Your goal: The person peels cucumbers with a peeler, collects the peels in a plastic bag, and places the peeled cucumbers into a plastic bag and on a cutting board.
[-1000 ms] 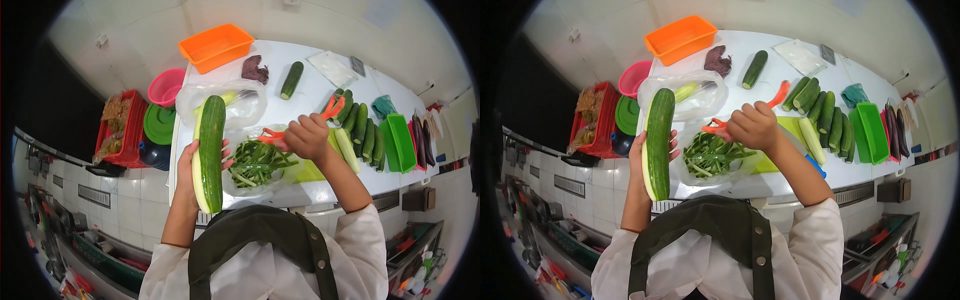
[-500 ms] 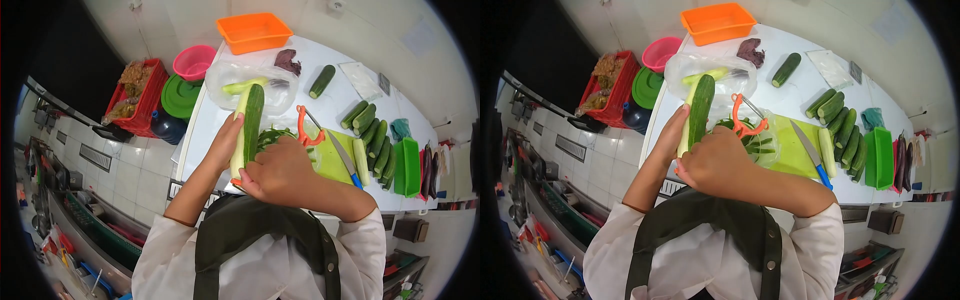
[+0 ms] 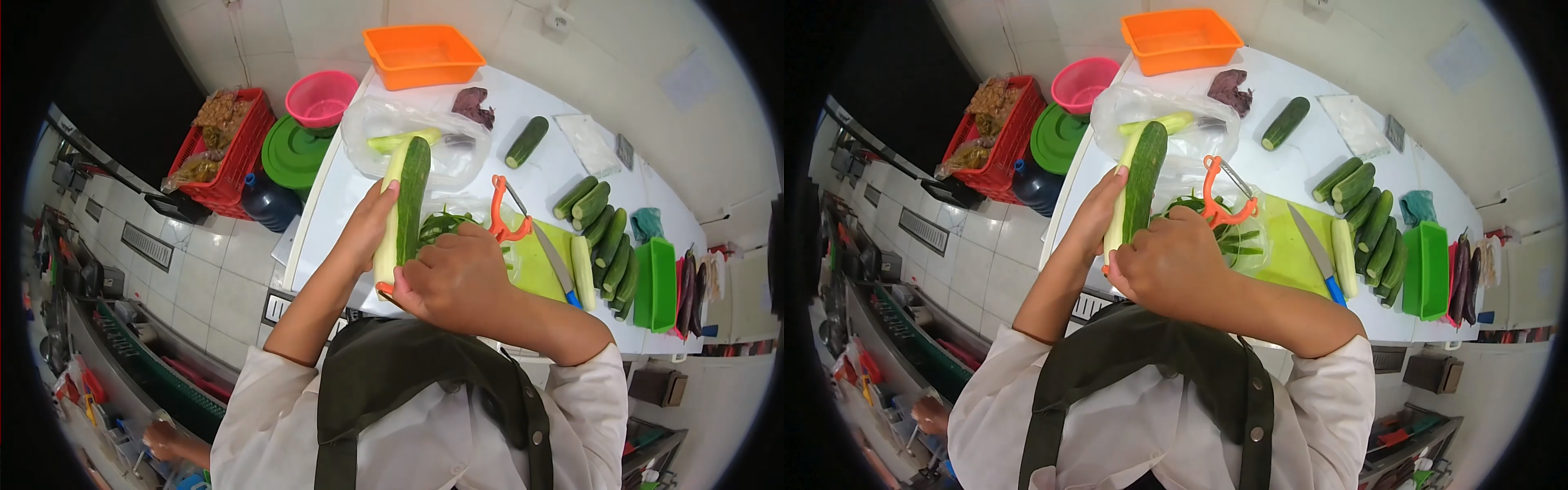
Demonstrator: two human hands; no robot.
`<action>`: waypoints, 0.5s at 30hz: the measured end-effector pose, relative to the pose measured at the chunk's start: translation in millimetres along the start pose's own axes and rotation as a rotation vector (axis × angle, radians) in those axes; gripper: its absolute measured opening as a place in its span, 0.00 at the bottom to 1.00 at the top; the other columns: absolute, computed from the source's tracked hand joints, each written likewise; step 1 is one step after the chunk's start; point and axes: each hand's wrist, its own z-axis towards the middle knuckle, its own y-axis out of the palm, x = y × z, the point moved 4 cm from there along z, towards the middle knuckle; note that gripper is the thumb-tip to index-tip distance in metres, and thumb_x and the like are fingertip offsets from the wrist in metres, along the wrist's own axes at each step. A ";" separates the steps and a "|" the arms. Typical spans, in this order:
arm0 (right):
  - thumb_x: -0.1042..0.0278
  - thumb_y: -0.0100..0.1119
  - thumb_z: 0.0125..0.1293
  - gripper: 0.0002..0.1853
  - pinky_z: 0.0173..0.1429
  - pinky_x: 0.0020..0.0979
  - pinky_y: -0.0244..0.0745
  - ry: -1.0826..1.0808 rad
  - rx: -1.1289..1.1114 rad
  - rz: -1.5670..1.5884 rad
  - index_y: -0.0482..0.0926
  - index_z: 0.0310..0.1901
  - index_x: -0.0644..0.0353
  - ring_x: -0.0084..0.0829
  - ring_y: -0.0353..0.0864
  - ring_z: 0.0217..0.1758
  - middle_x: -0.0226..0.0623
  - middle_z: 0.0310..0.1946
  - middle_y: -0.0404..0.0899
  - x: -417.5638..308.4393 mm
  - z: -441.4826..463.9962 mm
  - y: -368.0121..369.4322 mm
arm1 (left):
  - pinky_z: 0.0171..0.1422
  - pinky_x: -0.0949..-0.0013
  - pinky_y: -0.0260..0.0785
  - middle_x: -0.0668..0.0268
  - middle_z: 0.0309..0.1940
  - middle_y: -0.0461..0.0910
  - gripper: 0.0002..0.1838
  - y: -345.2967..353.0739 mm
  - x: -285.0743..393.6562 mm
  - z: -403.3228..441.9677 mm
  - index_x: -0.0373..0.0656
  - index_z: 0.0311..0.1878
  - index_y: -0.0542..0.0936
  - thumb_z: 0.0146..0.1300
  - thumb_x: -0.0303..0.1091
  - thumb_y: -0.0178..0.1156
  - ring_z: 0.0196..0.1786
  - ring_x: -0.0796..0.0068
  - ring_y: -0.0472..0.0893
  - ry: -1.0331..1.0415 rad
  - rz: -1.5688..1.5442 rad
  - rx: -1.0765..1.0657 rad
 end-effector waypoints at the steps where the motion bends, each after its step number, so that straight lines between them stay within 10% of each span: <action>1: 0.66 0.66 0.47 0.15 0.23 0.33 0.55 -0.006 -0.001 0.005 0.70 0.11 0.51 0.28 0.67 0.13 0.26 0.08 0.63 0.1 0.2 0.8 | 0.45 0.70 0.74 0.62 0.44 0.77 0.25 0.5 -0.3 -1.8 0.40 0.65 0.66 0.75 0.49 0.43 0.42 0.74 0.78 -0.014 -0.002 -0.010; 15: 0.64 0.59 0.50 0.16 0.25 0.38 0.59 -0.041 -0.134 0.036 0.73 0.09 0.54 0.39 0.67 0.13 0.34 0.07 0.67 50.0 26.2 17.8 | 0.72 0.67 0.55 0.54 0.65 0.67 0.27 0.5 9.9 -42.4 0.36 0.72 0.59 0.77 0.42 0.35 0.68 0.66 0.67 0.107 0.330 -0.181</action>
